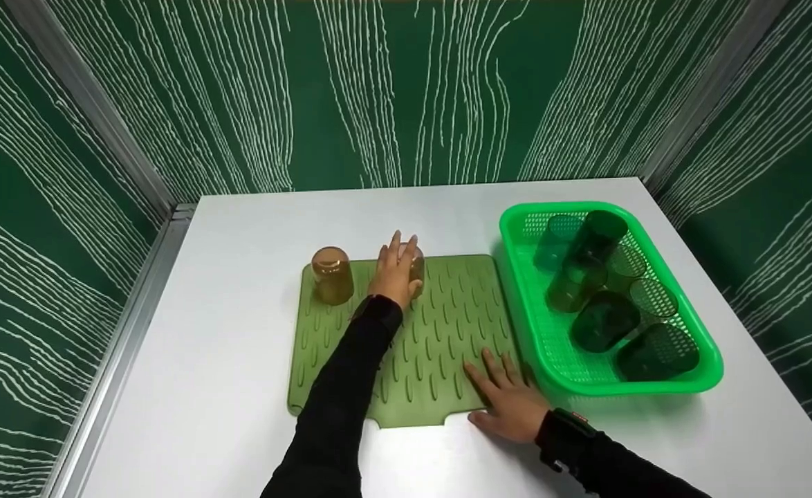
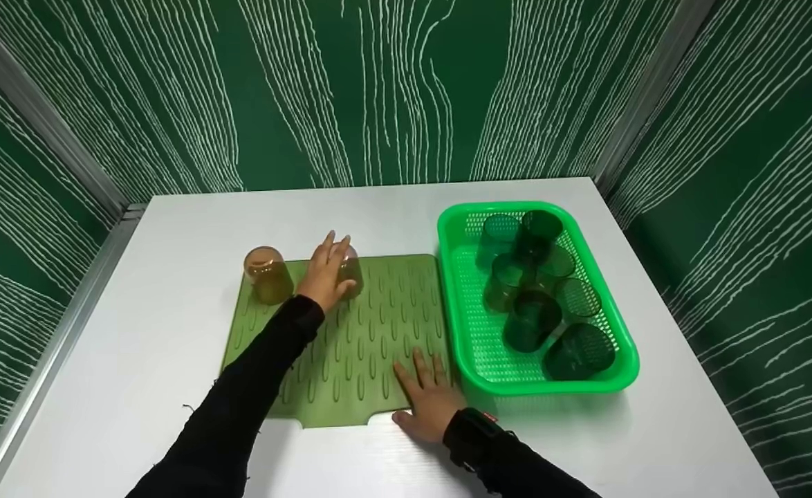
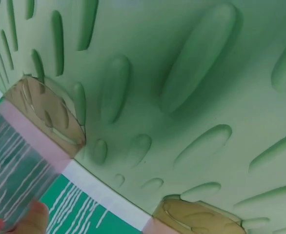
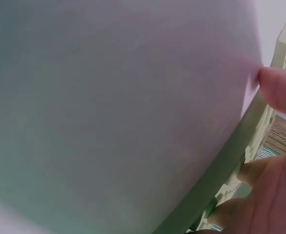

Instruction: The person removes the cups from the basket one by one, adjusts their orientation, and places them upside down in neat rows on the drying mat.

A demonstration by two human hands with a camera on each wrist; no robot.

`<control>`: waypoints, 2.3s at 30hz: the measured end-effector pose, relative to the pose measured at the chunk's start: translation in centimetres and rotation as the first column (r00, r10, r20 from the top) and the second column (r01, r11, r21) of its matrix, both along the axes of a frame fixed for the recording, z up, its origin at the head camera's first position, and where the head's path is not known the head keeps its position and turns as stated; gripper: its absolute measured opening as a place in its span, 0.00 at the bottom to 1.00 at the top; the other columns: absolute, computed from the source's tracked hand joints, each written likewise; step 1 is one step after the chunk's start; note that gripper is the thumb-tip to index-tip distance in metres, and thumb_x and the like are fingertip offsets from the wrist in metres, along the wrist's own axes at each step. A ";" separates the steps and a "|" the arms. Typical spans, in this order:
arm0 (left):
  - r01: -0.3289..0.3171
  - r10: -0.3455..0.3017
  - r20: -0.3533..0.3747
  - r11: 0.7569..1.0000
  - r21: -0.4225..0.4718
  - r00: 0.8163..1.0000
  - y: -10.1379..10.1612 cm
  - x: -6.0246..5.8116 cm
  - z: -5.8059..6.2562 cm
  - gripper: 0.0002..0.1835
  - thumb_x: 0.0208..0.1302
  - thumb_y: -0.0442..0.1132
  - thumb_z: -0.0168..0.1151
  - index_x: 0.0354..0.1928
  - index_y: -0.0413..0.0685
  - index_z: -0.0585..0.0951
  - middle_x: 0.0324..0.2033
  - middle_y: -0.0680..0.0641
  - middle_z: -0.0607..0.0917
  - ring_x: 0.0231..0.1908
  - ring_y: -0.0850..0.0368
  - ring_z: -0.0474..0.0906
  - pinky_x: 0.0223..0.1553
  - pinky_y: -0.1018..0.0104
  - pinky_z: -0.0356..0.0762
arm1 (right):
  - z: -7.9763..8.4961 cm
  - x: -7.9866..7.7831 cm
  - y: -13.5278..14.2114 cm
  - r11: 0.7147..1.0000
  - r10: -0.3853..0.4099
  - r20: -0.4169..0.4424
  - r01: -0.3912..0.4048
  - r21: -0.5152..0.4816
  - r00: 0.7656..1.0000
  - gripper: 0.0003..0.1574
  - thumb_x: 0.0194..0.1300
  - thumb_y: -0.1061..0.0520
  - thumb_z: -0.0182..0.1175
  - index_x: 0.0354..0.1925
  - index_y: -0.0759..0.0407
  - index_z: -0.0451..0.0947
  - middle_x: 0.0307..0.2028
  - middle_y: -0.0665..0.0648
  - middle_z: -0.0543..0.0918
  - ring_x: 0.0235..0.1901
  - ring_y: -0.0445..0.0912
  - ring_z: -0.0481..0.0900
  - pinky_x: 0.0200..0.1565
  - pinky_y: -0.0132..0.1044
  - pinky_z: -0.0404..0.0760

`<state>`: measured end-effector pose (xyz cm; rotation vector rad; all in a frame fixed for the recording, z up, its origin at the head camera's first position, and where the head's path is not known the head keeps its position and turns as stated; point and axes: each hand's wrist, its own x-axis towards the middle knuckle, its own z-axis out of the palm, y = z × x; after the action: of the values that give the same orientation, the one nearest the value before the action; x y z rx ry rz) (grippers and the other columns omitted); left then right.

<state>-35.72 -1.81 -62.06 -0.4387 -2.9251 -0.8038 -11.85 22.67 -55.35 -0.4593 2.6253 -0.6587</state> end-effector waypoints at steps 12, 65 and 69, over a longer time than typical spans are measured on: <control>0.006 -0.005 -0.026 0.999 0.032 1.000 1.4 7.1 9.6 0.53 0.77 0.45 0.76 0.91 0.44 0.55 0.92 0.32 0.48 0.90 0.25 0.43 0.89 0.26 0.49 | -0.1 -0.1 -0.6 0.999 -0.035 -0.049 0.035 0.000 0.998 0.57 0.72 0.46 0.76 0.86 0.64 0.63 0.87 0.80 0.53 0.85 0.86 0.48 0.81 0.86 0.51; -0.112 -0.307 0.541 0.785 0.609 0.783 15.4 19.3 10.1 0.41 0.85 0.46 0.62 0.90 0.39 0.58 0.87 0.37 0.67 0.88 0.39 0.63 0.87 0.46 0.67 | 9.8 -5.8 11.5 0.950 -0.262 -0.338 0.303 0.073 0.904 0.37 0.78 0.58 0.68 0.65 0.91 0.71 0.52 0.88 0.82 0.49 0.79 0.84 0.54 0.72 0.84; -0.118 -0.321 0.539 0.769 0.628 0.779 15.7 19.4 10.0 0.41 0.85 0.44 0.60 0.90 0.37 0.57 0.87 0.35 0.65 0.87 0.38 0.63 0.88 0.47 0.66 | 9.9 -6.1 12.2 0.953 -0.249 -0.295 0.288 0.095 0.922 0.24 0.77 0.59 0.68 0.49 0.84 0.78 0.34 0.76 0.83 0.32 0.65 0.82 0.38 0.58 0.81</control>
<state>-16.33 13.91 -52.08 -0.3093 -2.8424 -2.2500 -17.93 34.91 -45.44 -0.1580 3.0148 -0.5206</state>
